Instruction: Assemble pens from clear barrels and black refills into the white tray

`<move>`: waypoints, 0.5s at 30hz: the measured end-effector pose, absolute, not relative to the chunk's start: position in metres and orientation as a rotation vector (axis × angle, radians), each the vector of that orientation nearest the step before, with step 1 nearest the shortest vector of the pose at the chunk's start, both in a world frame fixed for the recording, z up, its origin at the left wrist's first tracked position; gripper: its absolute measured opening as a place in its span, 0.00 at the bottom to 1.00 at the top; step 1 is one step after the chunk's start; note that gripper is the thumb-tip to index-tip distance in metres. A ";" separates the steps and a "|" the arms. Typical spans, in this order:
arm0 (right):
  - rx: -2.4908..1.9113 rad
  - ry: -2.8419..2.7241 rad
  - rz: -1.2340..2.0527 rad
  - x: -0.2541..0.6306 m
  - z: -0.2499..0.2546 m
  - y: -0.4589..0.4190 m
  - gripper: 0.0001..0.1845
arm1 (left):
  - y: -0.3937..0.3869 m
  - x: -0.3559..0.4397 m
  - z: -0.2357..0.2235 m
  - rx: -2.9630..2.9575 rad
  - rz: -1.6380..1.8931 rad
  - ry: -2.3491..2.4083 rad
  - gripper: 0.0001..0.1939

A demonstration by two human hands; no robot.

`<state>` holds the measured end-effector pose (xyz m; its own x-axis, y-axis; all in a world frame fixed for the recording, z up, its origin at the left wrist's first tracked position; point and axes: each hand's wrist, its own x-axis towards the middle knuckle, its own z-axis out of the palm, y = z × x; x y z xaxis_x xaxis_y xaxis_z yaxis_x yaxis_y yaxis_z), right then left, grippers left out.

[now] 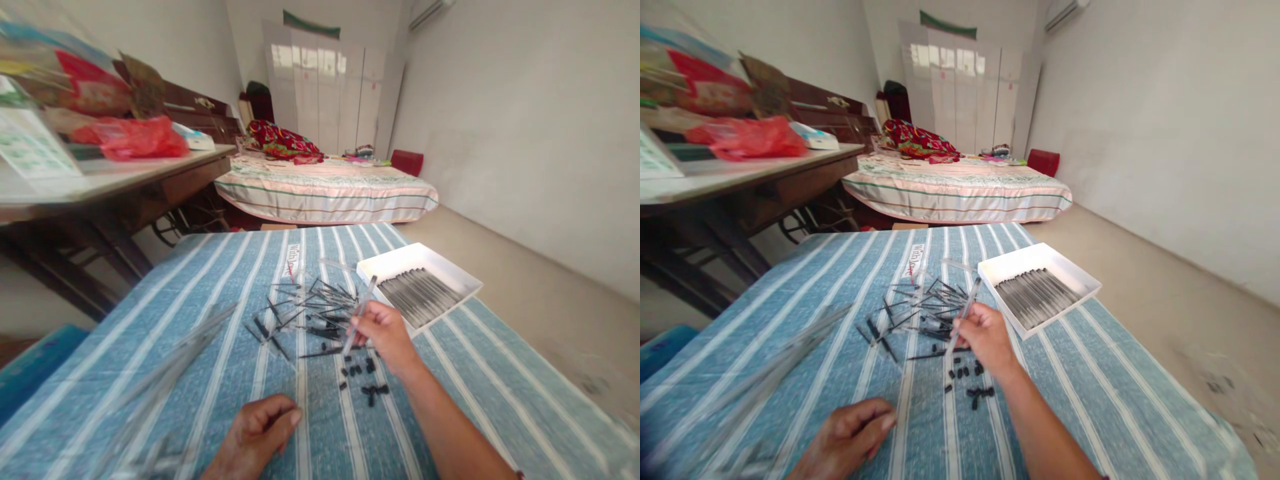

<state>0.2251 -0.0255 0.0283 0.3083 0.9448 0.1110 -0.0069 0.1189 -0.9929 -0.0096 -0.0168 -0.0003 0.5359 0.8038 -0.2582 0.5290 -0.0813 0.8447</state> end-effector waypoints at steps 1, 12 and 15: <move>-1.320 -1.086 0.789 0.246 0.035 -0.024 0.11 | -0.017 -0.010 0.000 1.757 0.325 1.117 0.17; -2.643 -1.557 -0.111 0.454 0.054 -0.005 0.12 | -0.017 -0.007 -0.001 1.795 0.278 1.068 0.15; -2.698 -1.588 -0.071 0.468 0.040 -0.006 0.11 | -0.019 -0.005 0.000 1.766 0.298 1.085 0.15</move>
